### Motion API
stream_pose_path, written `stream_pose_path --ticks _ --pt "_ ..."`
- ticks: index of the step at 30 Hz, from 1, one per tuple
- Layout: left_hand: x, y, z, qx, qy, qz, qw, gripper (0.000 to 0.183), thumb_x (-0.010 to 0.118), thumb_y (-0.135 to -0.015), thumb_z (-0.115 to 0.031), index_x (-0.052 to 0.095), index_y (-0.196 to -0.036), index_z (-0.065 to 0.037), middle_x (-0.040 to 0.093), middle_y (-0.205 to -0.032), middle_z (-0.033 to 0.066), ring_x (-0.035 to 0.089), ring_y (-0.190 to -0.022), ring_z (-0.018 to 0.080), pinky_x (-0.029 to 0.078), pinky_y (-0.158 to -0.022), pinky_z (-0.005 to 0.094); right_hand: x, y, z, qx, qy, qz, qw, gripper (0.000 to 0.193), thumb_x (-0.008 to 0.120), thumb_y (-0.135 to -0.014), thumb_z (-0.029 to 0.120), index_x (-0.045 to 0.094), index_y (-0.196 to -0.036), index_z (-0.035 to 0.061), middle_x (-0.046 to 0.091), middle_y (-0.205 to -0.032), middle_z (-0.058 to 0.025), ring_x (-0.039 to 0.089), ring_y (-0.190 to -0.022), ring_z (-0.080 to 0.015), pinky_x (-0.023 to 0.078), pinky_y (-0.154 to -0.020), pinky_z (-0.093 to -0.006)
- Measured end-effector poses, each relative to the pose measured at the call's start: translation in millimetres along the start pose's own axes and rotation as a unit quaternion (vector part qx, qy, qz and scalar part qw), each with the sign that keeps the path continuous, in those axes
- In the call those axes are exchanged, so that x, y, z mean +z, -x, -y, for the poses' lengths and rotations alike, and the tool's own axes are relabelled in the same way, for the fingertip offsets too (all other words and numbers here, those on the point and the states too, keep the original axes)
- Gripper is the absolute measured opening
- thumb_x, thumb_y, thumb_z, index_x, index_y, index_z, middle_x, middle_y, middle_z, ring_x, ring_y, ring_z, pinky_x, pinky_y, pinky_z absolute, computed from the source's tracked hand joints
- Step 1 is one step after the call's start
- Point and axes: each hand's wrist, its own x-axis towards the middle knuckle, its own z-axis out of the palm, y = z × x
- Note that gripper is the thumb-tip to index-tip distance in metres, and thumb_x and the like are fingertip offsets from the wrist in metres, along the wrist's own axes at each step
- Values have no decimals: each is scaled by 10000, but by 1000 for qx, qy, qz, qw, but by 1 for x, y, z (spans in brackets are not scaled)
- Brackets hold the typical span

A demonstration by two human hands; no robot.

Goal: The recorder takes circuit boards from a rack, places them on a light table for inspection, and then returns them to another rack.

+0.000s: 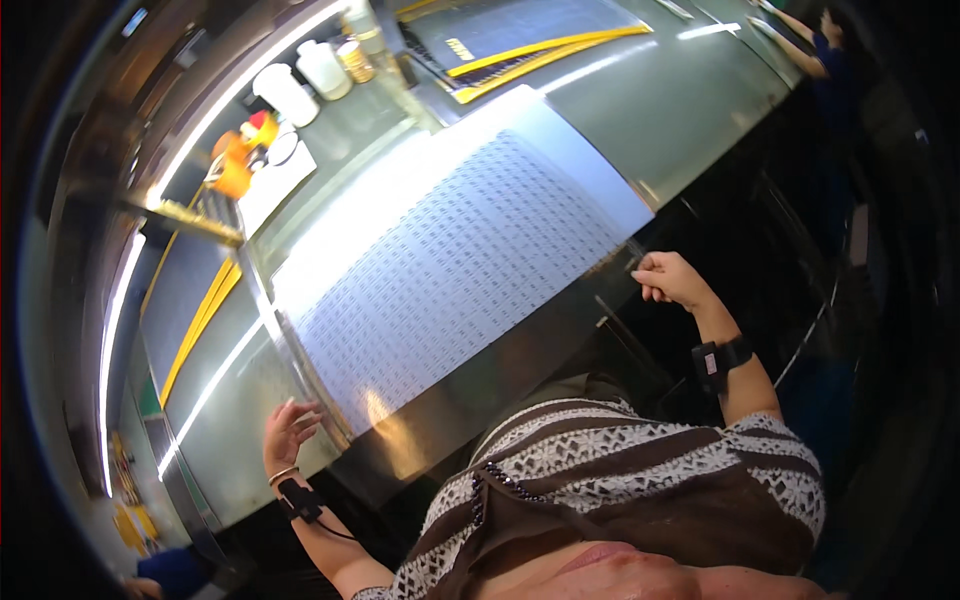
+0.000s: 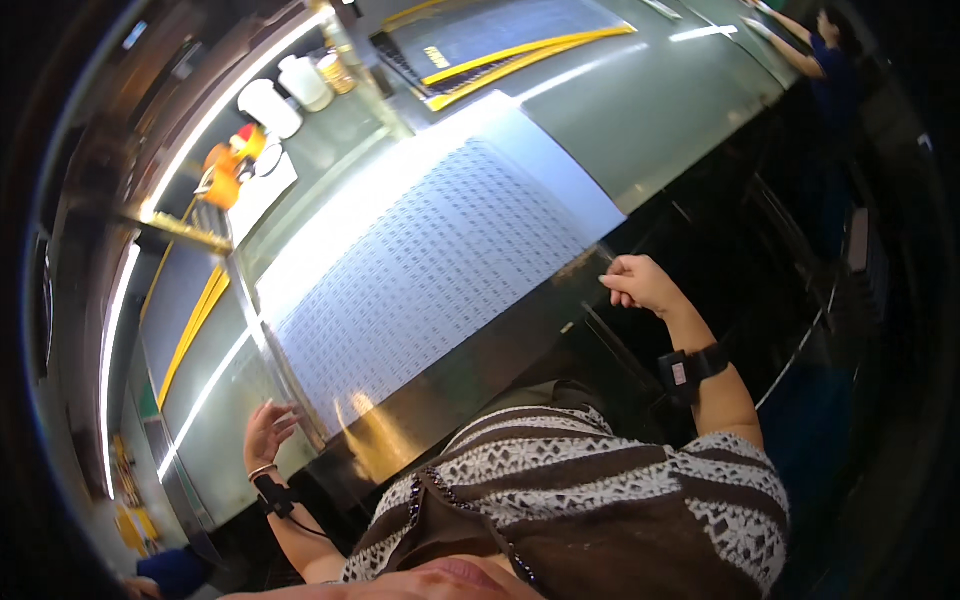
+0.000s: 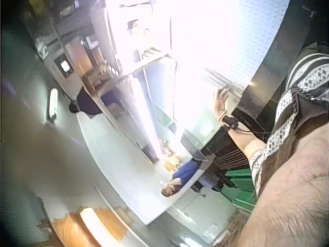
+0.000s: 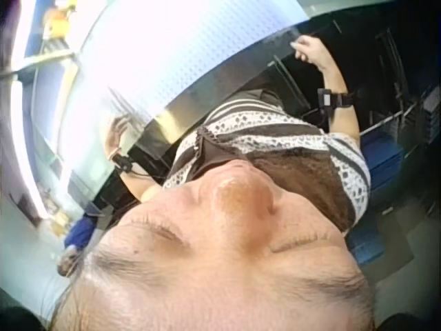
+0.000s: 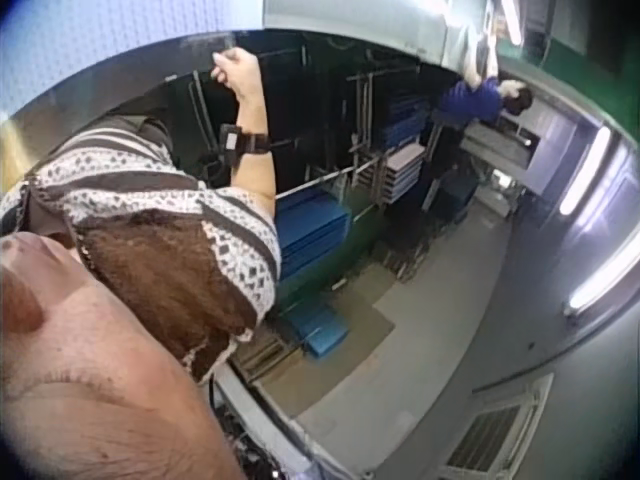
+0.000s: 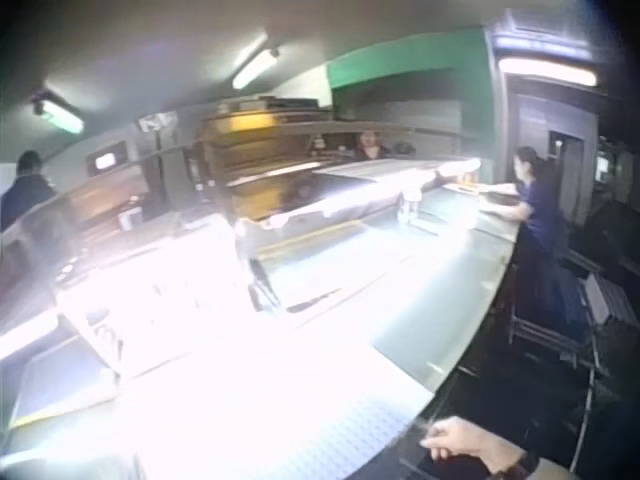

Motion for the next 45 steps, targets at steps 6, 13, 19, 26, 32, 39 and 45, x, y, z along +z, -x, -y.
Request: stream_pose_path --ticks 6,13,19,26,32,39,45 --pt "25 -54 -37 198 5 -148 969 182 535 -890 -210 531 -1010 -73 629 -865 66 611 -687 155 454 -566 208 -19 -1 25 -112 49 -147 982 118 577 -796 96 587 -740 -8 551 -612 -25 499 -560 -88 418 -544 -232" --pt "52 -67 -103 306 -34 -136 942 170 551 -886 -232 571 -994 -103 644 -896 41 615 -715 120 440 -592 197 -31 -29 23 -212 170 -265 925 149 624 -766 122 570 -757 -17 550 -645 -88 498 -582 -152 420 -579 -281" --pt "52 -63 -112 303 -48 -122 944 173 546 -890 -237 575 -995 -104 642 -901 40 615 -724 120 444 -603 200 -21 -22 25 -204 184 -281 920 157 637 -757 116 547 -723 -7 522 -693 -82 480 -599 -161 413 -582 -278" --pt "55 -67 -113 298 -57 -125 945 167 551 -887 -227 585 -995 -105 644 -910 41 618 -732 121 447 -608 196 -20 -25 16 -247 182 -286 908 151 639 -756 85 522 -720 -2 486 -687 -73 465 -592 -158 405 -568 -275" --pt "59 -76 -114 278 -41 -140 949 171 570 -876 -226 584 -995 -104 645 -915 43 622 -730 125 452 -598 197 -20 -27 12 -275 169 -302 897 155 631 -759 67 496 -728 -2 475 -688 -84 463 -595 -178 402 -569 -280" --pt "46 -151 -79 227 -281 -280 889 224 586 -822 -222 592 -925 -23 574 -666 54 546 -565 143 428 -504 266 -18 -26 20 -251 255 -300 884 194 602 -771 83 441 -713 -8 390 -654 -108 388 -595 -226 369 -569 -323" --pt "57 -126 -94 267 -308 -438 801 435 741 -658 -209 517 -1016 -105 636 -826 172 616 -800 329 477 -718 389 -14 -8 18 -249 219 -257 908 171 547 -835 67 416 -753 -5 347 -691 -45 341 -642 -156 348 -612 -274"
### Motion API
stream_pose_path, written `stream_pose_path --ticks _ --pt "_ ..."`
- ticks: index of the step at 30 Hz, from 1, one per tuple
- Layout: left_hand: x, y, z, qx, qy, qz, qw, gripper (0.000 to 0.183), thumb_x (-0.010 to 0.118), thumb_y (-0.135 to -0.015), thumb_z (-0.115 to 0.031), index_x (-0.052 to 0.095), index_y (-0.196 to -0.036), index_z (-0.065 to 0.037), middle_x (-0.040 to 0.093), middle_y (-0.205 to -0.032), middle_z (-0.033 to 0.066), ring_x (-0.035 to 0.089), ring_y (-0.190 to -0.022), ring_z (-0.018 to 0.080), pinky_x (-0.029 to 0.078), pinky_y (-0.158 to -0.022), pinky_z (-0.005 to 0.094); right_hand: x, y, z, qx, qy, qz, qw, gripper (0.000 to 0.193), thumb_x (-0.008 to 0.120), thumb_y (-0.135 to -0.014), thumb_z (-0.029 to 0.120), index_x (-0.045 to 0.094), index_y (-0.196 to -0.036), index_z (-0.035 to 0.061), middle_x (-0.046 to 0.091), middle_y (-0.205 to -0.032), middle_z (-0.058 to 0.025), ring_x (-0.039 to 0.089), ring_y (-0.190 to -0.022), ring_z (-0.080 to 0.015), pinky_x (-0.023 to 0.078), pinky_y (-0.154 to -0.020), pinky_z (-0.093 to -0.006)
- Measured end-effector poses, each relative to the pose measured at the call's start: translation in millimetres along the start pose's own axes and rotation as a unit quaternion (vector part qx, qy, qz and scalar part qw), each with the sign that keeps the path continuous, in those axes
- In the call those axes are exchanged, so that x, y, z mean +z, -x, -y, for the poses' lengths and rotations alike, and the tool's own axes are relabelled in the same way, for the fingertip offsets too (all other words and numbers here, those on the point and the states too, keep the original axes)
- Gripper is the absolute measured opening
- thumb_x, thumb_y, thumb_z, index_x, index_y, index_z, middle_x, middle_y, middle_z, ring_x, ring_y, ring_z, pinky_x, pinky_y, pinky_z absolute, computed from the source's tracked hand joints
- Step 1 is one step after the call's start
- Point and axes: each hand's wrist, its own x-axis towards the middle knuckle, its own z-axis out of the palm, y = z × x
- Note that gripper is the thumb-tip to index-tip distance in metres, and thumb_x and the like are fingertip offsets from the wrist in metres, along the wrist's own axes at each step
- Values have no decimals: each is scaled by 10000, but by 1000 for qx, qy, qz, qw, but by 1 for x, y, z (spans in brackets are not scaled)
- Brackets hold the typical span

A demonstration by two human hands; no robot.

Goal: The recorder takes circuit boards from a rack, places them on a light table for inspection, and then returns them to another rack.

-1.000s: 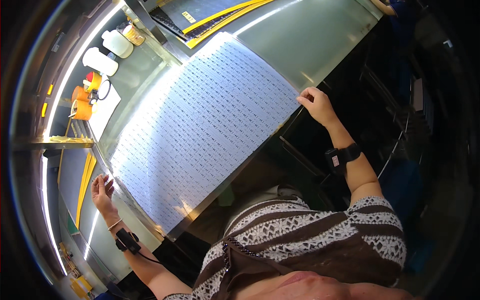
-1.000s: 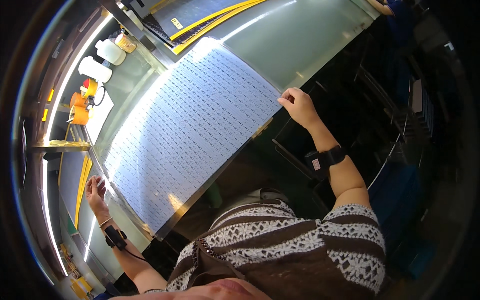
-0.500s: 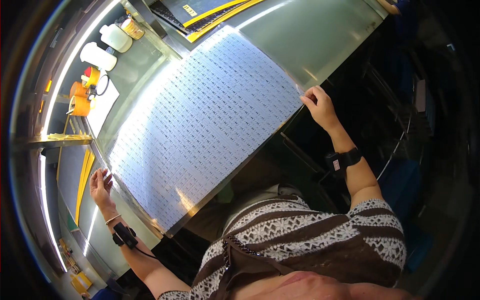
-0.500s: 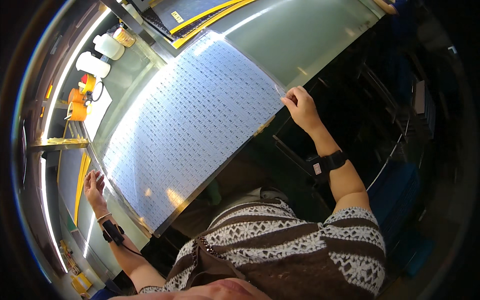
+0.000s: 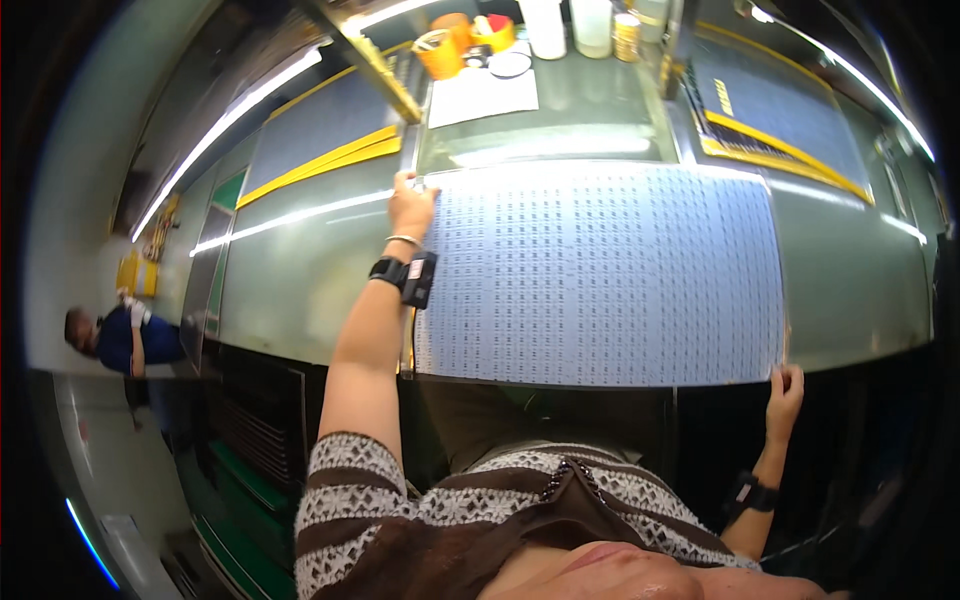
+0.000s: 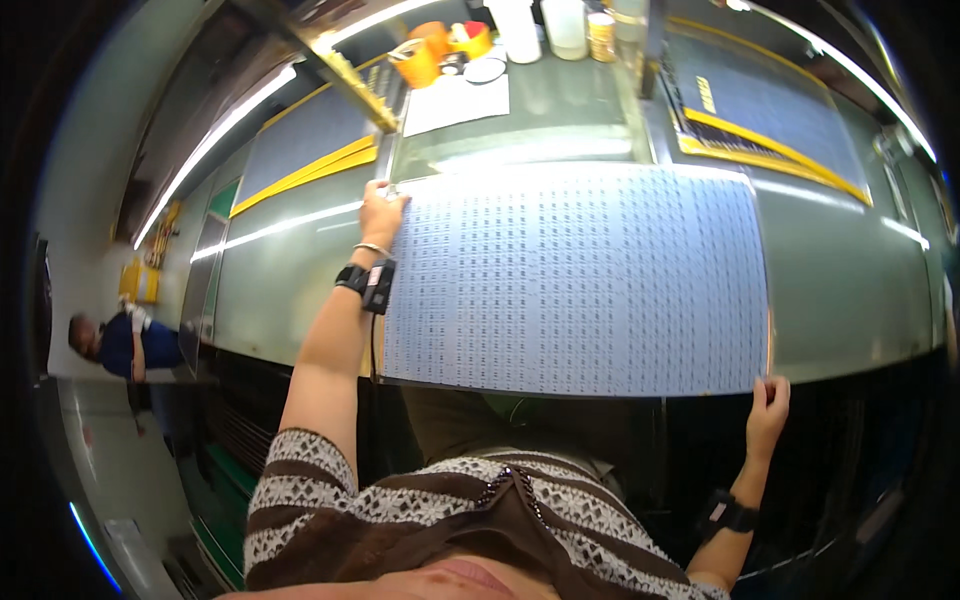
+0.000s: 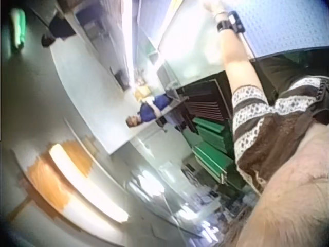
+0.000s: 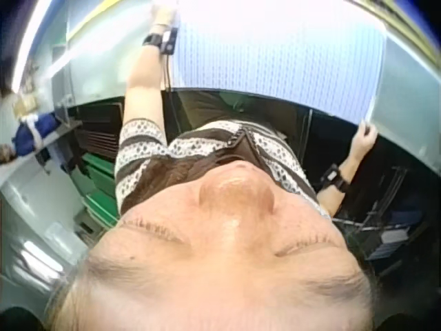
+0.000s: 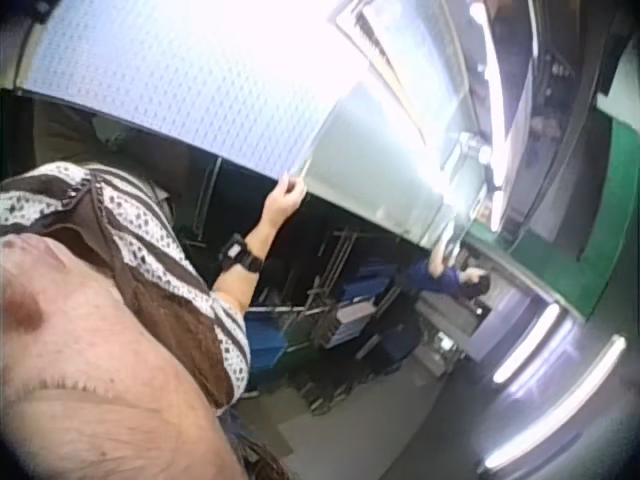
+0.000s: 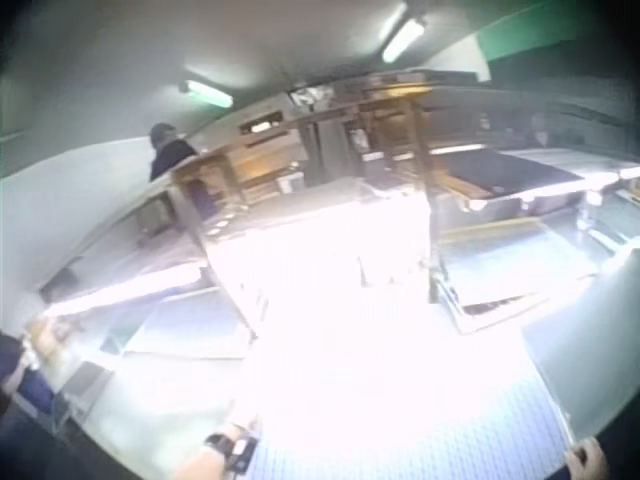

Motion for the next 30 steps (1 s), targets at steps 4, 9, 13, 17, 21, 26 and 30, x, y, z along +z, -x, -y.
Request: stream_pose_path --ticks 4,9,13,17,21,26,30 --pt "-4 5 -14 4 -10 -20 1000 481 748 -642 -218 546 -1065 -111 630 -865 191 604 -846 347 476 -745 393 -7 3 0 -11 16 5 1000 179 533 -844 59 393 -754 -7 339 -707 -42 332 -656 -147 340 -624 -268" --pt "4 4 -8 70 -42 -29 996 376 699 -690 -205 632 -1053 -138 614 -901 198 587 -868 342 471 -762 385 -9 3 -3 -9 13 8 1000 179 525 -851 57 386 -759 -7 337 -713 -36 335 -663 -148 339 -631 -266" --pt "4 9 -10 87 -67 -20 994 286 632 -749 -168 645 -1033 -136 597 -900 189 586 -826 338 472 -748 396 -11 2 0 -12 23 11 1000 180 523 -854 57 383 -757 -1 336 -716 -36 333 -665 -147 338 -630 -266" --pt "7 5 -2 121 -71 -2 990 242 561 -798 -159 646 -1022 -131 571 -904 201 587 -800 342 476 -731 405 -11 2 1 -10 31 15 999 182 522 -855 57 380 -757 0 334 -717 -34 331 -664 -146 337 -628 -264" --pt "9 6 1 167 -105 -2 980 226 535 -819 -189 643 -1005 -120 548 -926 208 590 -772 360 482 -711 407 -11 1 -2 -15 28 19 999 181 525 -851 56 380 -758 -1 335 -716 -39 331 -663 -153 338 -629 -268" --pt "-5 9 -21 178 -198 63 962 266 544 -819 -241 622 -1052 -137 523 -1021 180 538 -945 324 462 -759 431 -18 -3 -7 -12 95 4 995 148 567 -810 68 434 -819 2 409 -764 -78 403 -707 -208 369 -677 -309" --pt "-15 26 -11 223 -278 31 934 347 515 -833 -315 584 -1108 -115 453 -1235 104 325 -1240 272 334 -925 501 -5 -43 75 -158 359 38 919 551 619 -731 96 451 -1256 100 432 -1283 -107 331 -1227 -338 289 -1000 -440"
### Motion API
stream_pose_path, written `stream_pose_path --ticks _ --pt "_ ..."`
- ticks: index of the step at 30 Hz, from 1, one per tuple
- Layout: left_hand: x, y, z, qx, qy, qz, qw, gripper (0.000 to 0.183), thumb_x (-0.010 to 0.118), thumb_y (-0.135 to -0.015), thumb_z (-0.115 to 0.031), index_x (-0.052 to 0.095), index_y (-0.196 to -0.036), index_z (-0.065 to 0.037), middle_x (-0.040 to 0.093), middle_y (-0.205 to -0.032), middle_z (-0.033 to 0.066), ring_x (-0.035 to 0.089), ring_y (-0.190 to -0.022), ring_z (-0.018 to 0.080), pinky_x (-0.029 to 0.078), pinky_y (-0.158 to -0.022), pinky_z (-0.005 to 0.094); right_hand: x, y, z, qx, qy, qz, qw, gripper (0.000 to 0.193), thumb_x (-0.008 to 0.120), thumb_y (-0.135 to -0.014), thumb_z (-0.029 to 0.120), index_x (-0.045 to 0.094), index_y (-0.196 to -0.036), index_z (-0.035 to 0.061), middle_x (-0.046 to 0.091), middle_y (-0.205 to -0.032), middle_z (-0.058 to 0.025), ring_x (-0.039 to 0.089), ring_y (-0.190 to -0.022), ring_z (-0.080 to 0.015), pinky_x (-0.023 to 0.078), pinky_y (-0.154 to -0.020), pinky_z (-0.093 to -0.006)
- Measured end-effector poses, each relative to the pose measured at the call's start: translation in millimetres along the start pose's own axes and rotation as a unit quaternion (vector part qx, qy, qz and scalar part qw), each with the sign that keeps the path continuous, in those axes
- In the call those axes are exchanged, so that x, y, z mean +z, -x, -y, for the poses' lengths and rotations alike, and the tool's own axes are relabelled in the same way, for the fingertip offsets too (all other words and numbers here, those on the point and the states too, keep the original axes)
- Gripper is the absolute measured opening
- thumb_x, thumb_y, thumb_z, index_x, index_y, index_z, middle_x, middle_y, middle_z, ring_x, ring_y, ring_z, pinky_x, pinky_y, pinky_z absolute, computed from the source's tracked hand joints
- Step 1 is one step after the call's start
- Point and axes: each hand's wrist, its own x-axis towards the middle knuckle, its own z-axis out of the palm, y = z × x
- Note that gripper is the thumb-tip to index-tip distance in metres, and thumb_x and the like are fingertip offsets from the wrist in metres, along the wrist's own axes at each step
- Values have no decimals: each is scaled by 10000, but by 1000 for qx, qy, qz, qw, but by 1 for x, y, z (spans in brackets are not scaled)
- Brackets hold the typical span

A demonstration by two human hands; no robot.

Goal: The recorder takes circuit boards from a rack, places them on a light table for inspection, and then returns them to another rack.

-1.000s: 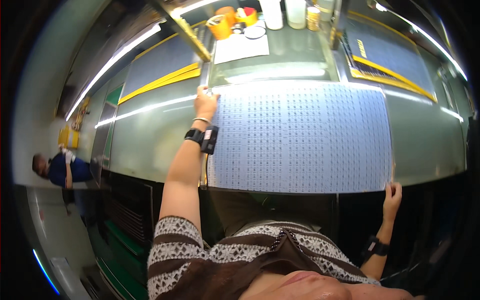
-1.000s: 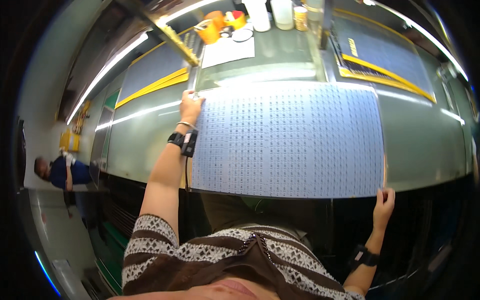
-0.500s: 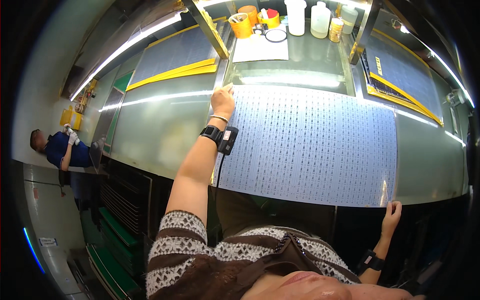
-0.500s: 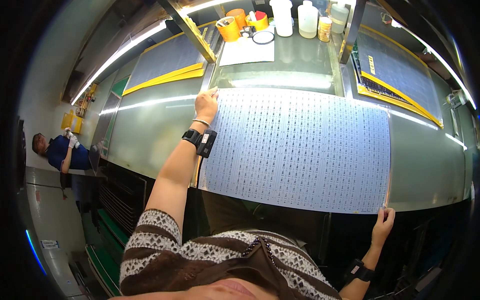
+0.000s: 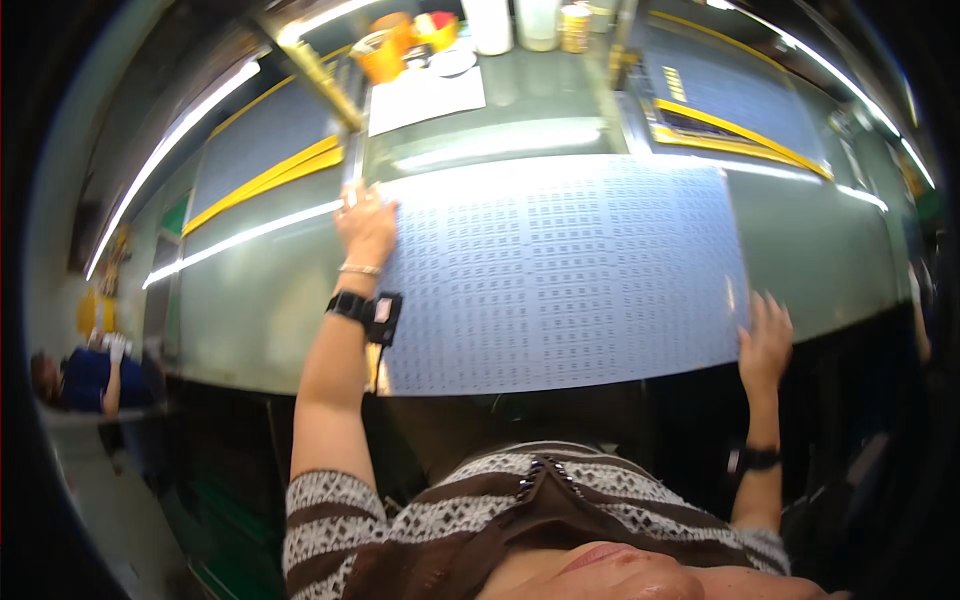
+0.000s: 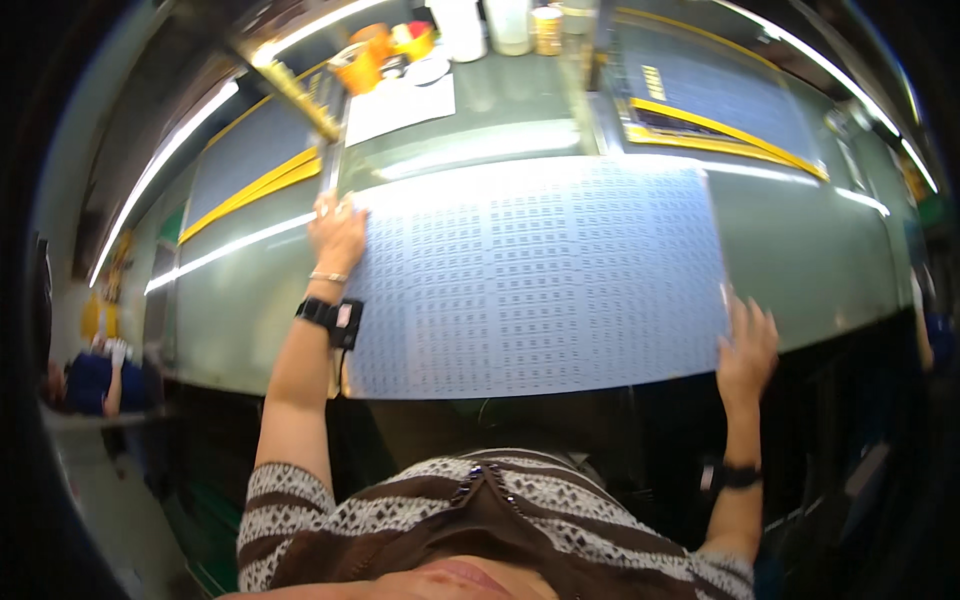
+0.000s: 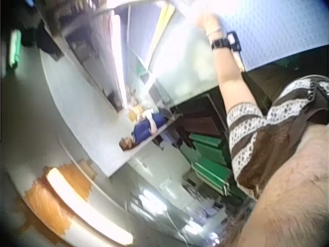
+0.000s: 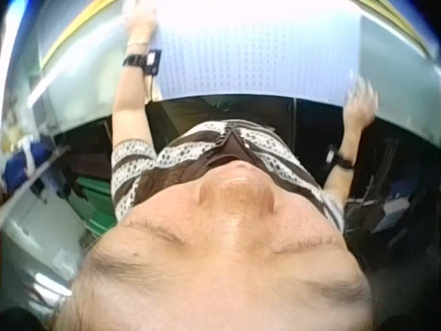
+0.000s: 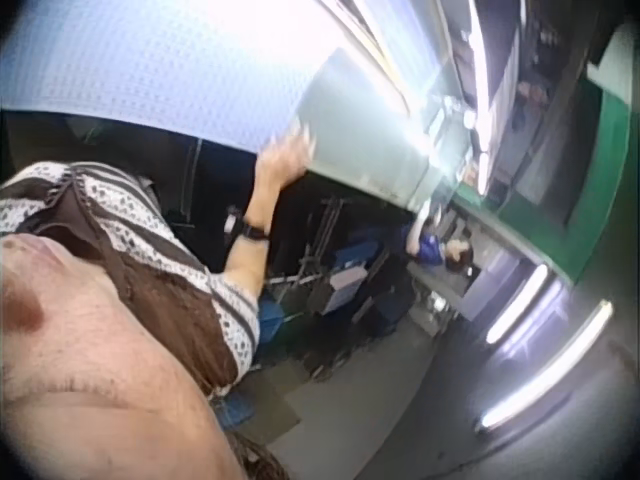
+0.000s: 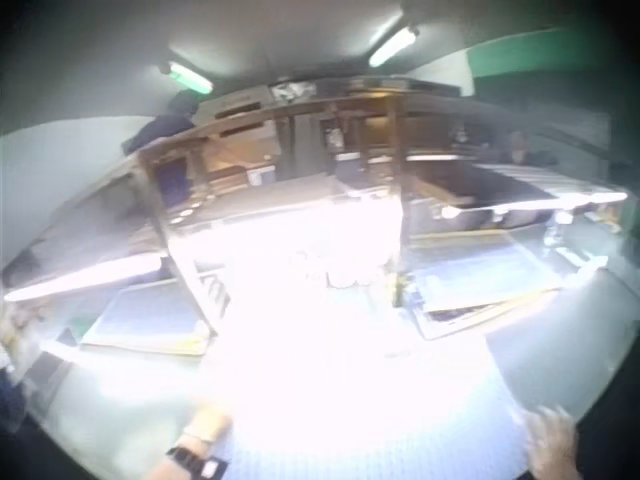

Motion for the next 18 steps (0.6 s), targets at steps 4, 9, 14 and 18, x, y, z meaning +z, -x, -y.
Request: stream_pose_path --ticks 4,9,14,18 --pt "14 -3 -5 8 8 8 1000 450 434 -881 -362 480 -1242 -97 361 -1381 15 221 -1323 253 218 -1018 523 39 -102 -26 -166 8 -34 985 403 498 -820 124 486 -1222 103 459 -1278 -42 328 -1232 -346 296 -992 -455" --pt "23 -2 -1 -2 27 33 999 469 397 -902 -375 432 -1284 -105 358 -1384 9 205 -1330 259 178 -1034 544 88 -198 -14 -134 54 -25 989 382 425 -829 87 480 -1207 71 454 -1288 -58 341 -1235 -327 320 -981 -447" --pt "23 7 7 -20 65 42 997 524 382 -903 -406 349 -1336 -113 295 -1418 27 176 -1339 273 138 -1026 586 94 -213 3 -84 75 17 994 413 385 -841 102 430 -1251 78 435 -1308 -57 381 -1217 -296 368 -935 -433" --pt "16 9 2 -17 39 62 997 589 368 -893 -456 292 -1364 -111 246 -1440 33 136 -1350 275 95 -1022 607 89 -225 10 -41 85 65 993 401 391 -845 106 435 -1242 75 457 -1274 -62 423 -1169 -291 408 -887 -428"
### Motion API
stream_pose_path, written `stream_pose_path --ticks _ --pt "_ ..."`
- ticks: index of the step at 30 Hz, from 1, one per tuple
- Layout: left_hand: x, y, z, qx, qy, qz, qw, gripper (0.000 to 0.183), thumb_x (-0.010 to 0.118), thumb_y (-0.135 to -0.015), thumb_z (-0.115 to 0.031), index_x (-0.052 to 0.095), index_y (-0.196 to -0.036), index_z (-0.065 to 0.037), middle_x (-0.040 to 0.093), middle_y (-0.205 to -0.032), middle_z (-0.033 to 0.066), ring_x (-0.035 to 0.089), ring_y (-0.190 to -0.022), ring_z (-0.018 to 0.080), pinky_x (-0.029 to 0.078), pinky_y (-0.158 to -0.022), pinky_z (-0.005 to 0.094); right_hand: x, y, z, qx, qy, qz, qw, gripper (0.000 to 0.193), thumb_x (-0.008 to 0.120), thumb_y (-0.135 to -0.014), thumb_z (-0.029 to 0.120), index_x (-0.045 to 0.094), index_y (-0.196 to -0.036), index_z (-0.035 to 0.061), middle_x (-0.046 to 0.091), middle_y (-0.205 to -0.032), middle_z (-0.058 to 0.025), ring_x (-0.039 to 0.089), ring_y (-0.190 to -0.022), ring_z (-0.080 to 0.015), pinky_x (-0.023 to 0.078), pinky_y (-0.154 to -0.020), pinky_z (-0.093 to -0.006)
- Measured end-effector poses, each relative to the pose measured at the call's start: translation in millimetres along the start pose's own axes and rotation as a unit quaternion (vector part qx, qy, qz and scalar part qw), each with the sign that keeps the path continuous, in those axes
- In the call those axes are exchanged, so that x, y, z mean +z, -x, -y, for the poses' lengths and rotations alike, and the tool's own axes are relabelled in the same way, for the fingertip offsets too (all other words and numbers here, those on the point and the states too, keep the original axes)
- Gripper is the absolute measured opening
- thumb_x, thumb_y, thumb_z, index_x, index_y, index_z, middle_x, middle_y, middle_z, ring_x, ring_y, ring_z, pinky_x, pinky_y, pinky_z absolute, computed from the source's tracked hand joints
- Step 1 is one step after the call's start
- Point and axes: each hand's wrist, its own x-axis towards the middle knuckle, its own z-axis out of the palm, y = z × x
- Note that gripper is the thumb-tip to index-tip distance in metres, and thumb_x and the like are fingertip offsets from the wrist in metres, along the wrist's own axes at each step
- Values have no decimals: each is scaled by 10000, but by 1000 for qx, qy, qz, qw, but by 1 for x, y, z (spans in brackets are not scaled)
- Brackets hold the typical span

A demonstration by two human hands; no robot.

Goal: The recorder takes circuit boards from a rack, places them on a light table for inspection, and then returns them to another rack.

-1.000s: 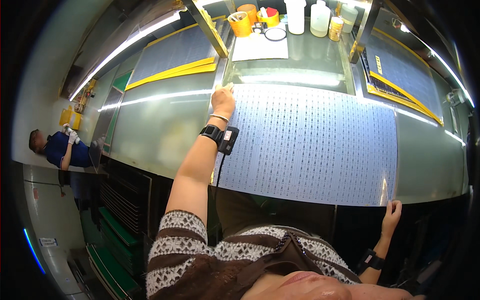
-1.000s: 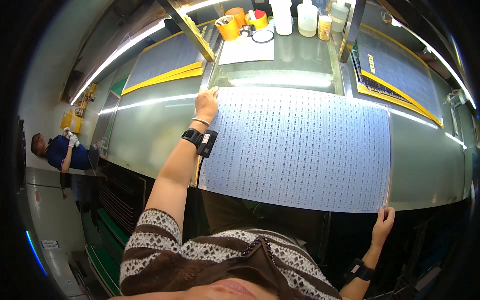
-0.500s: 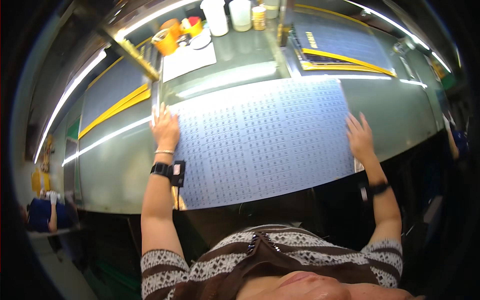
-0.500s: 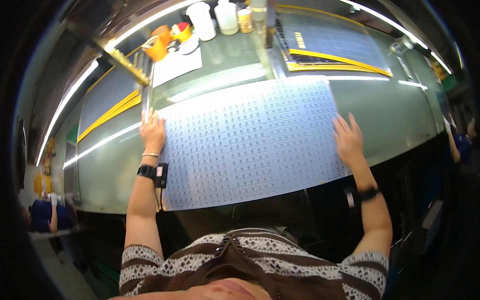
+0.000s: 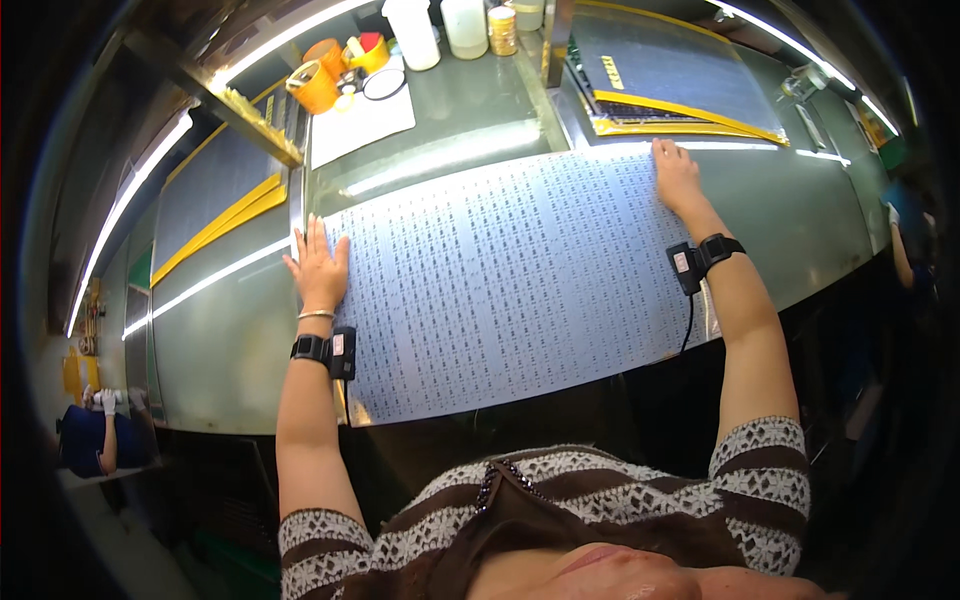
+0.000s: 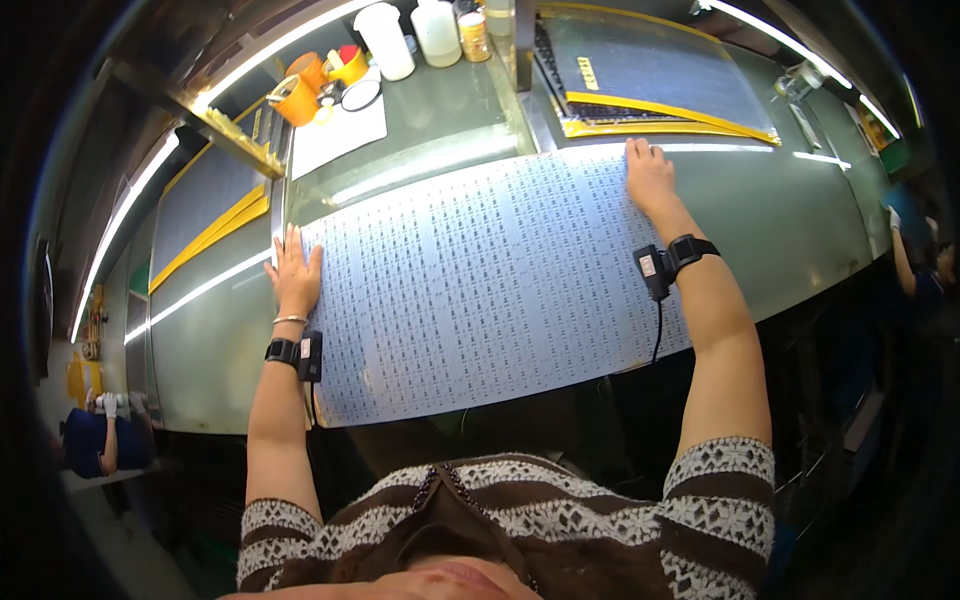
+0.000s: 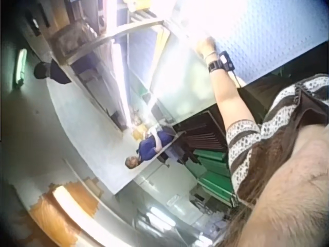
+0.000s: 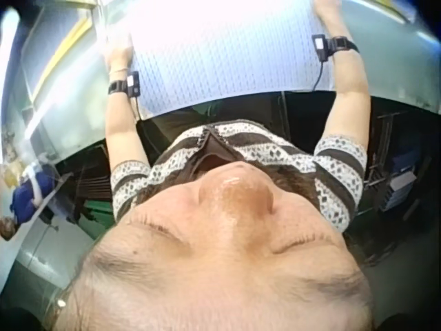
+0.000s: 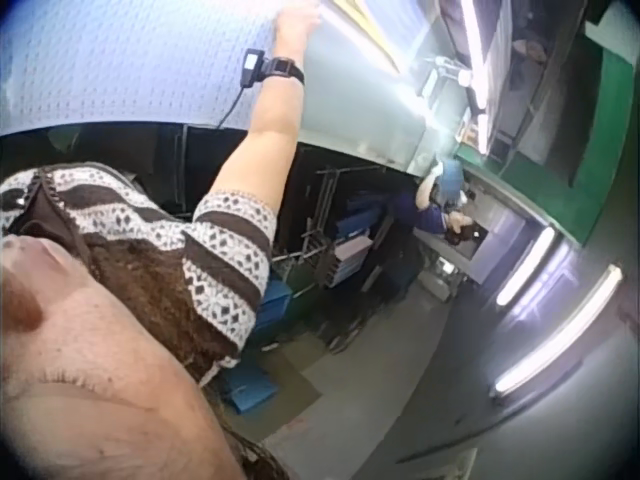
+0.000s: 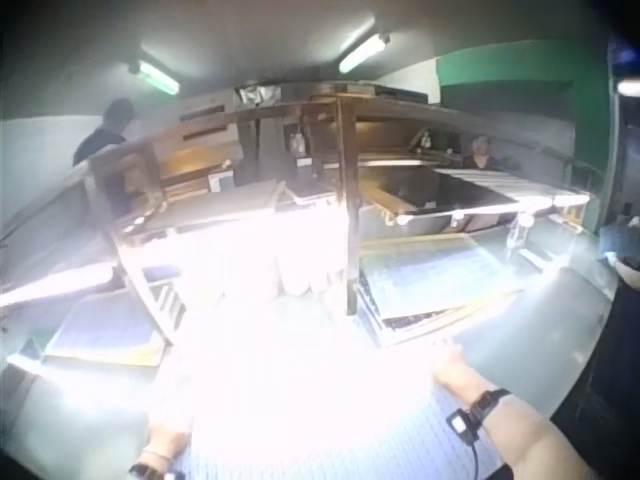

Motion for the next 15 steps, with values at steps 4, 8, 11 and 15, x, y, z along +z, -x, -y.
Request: stream_pose_path --ticks 4,8,11,15 --pt "2 -8 -18 -22 6 26 999 634 355 -884 -492 267 -1376 -102 208 -1455 32 106 -1357 272 64 -1022 613 20 23 -40 -76 6 -104 992 451 419 -794 17 423 -1244 48 448 -1269 -93 424 -1161 -319 366 -958 -400" --pt "5 -9 -10 -38 -5 7 999 639 330 -886 -502 267 -1376 -98 195 -1459 45 101 -1356 283 61 -1017 623 -22 145 -33 -119 -30 -93 988 468 401 -834 64 381 -1301 45 400 -1334 -89 360 -1219 -357 320 -1005 -410" --pt "3 -2 7 -57 0 -1 998 659 310 -879 -538 275 -1374 -105 193 -1459 54 95 -1354 303 60 -1010 634 -36 246 -25 -92 -71 -21 993 499 393 -778 -40 405 -1276 -6 367 -1360 -122 324 -1250 -354 287 -1025 -420" --pt "-7 34 14 -66 -40 19 997 682 333 -863 -577 296 -1367 -118 199 -1453 85 84 -1350 326 108 -1001 636 -48 313 -10 -17 -34 -42 998 473 444 -768 -60 436 -1240 -36 391 -1331 -152 296 -1268 -348 241 -1044 -449"
